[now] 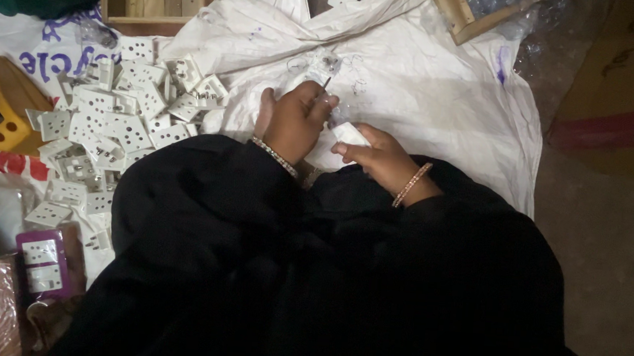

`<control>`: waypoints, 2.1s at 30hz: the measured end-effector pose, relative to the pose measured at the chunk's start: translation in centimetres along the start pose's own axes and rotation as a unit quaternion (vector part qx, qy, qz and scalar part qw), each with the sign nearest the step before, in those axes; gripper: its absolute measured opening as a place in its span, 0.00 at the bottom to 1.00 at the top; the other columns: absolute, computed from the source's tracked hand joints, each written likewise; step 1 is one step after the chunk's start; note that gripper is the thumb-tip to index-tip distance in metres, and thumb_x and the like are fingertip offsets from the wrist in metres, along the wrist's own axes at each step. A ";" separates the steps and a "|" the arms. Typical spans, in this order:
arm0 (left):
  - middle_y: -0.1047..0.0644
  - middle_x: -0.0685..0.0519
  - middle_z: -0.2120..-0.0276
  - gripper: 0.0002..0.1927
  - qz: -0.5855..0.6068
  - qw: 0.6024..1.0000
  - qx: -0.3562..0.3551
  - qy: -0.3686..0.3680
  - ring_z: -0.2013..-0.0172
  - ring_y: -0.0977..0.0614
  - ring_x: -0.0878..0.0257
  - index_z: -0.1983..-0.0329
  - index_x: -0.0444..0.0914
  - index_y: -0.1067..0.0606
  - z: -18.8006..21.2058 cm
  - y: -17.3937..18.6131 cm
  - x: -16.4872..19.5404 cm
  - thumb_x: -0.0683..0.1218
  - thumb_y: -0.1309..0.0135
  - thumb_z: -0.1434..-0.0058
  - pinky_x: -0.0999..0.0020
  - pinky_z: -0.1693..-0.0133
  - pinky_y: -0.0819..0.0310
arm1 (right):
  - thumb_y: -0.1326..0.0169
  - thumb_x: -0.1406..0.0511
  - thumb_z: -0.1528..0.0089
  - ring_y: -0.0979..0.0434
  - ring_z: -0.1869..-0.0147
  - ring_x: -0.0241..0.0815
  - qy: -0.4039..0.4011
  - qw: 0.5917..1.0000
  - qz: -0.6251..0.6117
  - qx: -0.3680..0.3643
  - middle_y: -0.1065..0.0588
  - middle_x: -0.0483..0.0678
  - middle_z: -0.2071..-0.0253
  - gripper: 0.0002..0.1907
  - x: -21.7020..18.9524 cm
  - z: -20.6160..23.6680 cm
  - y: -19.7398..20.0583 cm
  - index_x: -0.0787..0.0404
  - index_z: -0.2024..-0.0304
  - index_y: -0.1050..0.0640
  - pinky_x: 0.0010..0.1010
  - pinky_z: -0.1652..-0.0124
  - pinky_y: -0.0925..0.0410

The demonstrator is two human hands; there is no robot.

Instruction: The person sits on the floor and repeatedly picks up small white electrical components, places them into clear plastic bags, and sets the bags aside. The person handles the components one at a time, using both hands to manipulate the bags and items.

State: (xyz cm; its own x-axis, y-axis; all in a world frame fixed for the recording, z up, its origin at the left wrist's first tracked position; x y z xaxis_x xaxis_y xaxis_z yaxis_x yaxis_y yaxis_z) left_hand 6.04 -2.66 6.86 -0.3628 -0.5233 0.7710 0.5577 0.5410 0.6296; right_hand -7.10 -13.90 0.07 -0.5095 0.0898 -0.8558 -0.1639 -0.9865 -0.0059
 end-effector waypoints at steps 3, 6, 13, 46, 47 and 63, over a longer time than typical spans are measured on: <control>0.21 0.57 0.80 0.14 -0.020 0.999 -0.009 0.032 0.75 0.23 0.59 0.67 0.44 0.24 -0.3 -0.2 -0.5 0.56 0.47 0.33 0.61 0.45 0.46 | 0.43 0.59 0.38 0.25 0.60 0.30 0.034 0.999 -0.030 -0.030 0.20 0.43 0.53 0.30 -0.7 0.1 -0.2 0.59 0.35 0.32 0.20 0.67 0.35; 0.22 0.57 0.81 0.17 -0.027 0.994 -0.033 0.096 0.76 0.22 0.62 0.69 0.43 0.23 -0.8 -0.3 -1.4 0.58 0.48 0.32 0.65 0.45 0.43 | 0.42 0.64 0.39 0.26 0.61 0.34 0.067 0.996 -0.061 -0.023 0.21 0.50 0.52 0.37 -1.5 0.2 -0.4 0.58 0.30 0.43 0.22 0.67 0.35; 0.18 0.56 0.76 0.28 0.171 0.971 -0.094 0.138 0.74 0.19 0.66 0.65 0.40 0.22 -0.5 -1.5 -3.0 0.69 0.51 0.35 0.56 0.44 0.40 | 0.44 0.66 0.38 0.23 0.49 0.39 0.168 0.981 -0.097 -0.003 0.30 0.54 0.40 0.51 -3.3 1.2 0.2 0.52 0.21 0.59 0.28 0.58 0.27; 0.24 0.56 0.74 0.12 0.312 0.927 -0.150 0.146 0.78 0.26 0.70 0.57 0.36 0.24 -1.0 -4.6 -4.8 0.46 0.38 0.41 0.72 0.75 0.35 | 0.44 0.70 0.37 0.27 0.36 0.46 0.223 0.955 0.150 0.127 0.28 0.53 0.36 0.30 -2.9 1.6 1.3 0.61 0.31 0.32 0.30 0.45 0.31; 0.23 0.57 0.73 0.13 0.317 0.927 -0.140 0.142 0.76 0.25 0.70 0.56 0.36 0.23 -1.1 -4.5 -4.8 0.45 0.38 0.42 0.72 0.75 0.34 | 0.48 0.71 0.35 0.25 0.39 0.45 0.221 0.958 0.132 0.122 0.28 0.53 0.36 0.29 -2.3 1.1 1.6 0.61 0.30 0.32 0.29 0.47 0.30; 0.24 0.35 0.48 0.27 -0.277 0.923 -0.033 0.266 0.49 0.21 0.42 0.40 0.32 0.31 -2.0 14.9 -9.9 0.43 0.39 0.42 0.50 0.48 0.26 | 0.61 0.76 0.42 0.17 0.62 0.35 0.095 0.972 -0.035 0.212 0.22 0.44 0.55 0.24 -1.3 0.5 4.3 0.62 0.46 0.25 0.21 0.74 0.34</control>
State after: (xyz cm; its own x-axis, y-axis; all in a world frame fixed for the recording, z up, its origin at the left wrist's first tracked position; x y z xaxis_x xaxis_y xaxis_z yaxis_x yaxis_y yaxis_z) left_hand 19.46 9.26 8.42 -0.1979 -0.9662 0.1653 0.4473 0.0610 0.8923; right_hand -7.59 -18.17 1.43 -0.3249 0.0882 -0.9416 -0.5462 -0.8303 0.1107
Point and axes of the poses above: each hand's wrist, its own z-axis away from the middle knuckle, its own y-axis out of the back of the hand, x = y × z, the point moved 6 cm from there along -z, towards the middle knuckle
